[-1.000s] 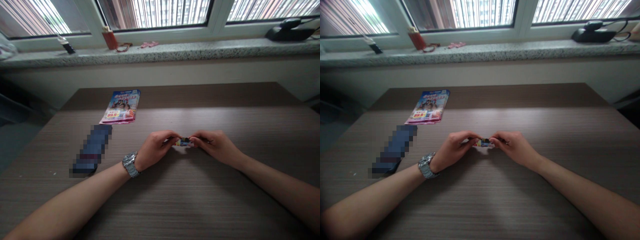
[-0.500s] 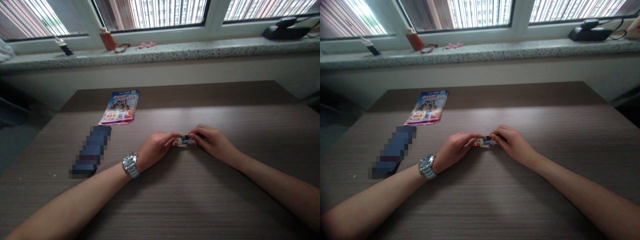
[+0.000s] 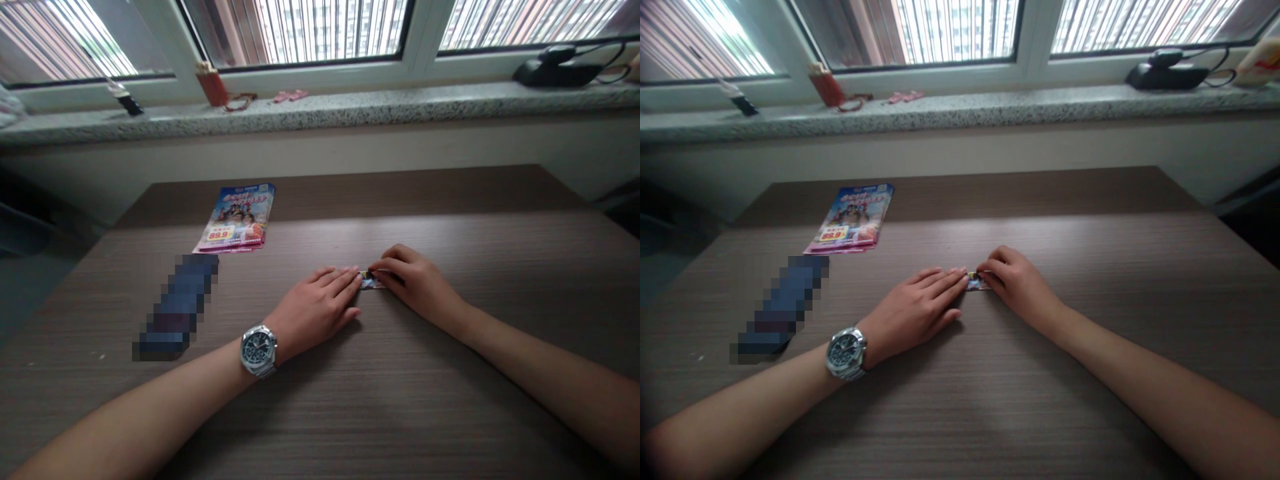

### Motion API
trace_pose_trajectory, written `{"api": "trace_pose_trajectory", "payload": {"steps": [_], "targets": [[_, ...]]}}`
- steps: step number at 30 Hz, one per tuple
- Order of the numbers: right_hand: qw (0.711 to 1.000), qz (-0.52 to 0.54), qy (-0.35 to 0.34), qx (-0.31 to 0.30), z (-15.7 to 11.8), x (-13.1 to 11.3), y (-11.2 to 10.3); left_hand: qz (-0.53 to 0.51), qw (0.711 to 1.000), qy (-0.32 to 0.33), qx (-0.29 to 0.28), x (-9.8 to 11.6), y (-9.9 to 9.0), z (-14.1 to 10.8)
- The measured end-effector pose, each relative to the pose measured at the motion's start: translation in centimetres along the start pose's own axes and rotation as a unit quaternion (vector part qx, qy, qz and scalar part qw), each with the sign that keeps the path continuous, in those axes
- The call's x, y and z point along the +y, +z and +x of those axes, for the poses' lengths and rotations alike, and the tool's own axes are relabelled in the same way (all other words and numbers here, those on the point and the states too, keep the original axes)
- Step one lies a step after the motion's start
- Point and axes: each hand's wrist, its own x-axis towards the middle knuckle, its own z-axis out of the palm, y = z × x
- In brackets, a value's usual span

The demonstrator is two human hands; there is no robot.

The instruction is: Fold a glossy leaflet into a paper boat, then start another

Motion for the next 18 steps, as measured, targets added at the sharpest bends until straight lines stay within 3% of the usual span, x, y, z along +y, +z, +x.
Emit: {"api": "trace_pose_trajectory", "payload": {"steps": [11, 18], "targets": [[0.981, -0.115, -0.040, -0.151, -1.6, -2.4, 0.6, -0.014, 0.999, -0.024, -0.029, 1.0, -0.1, -0.5], [0.975, -0.130, -0.024, -0.178, -1.6, -2.0, 0.6, -0.034, 0.998, -0.023, -0.052, 0.5, 0.0, -1.0]]}}
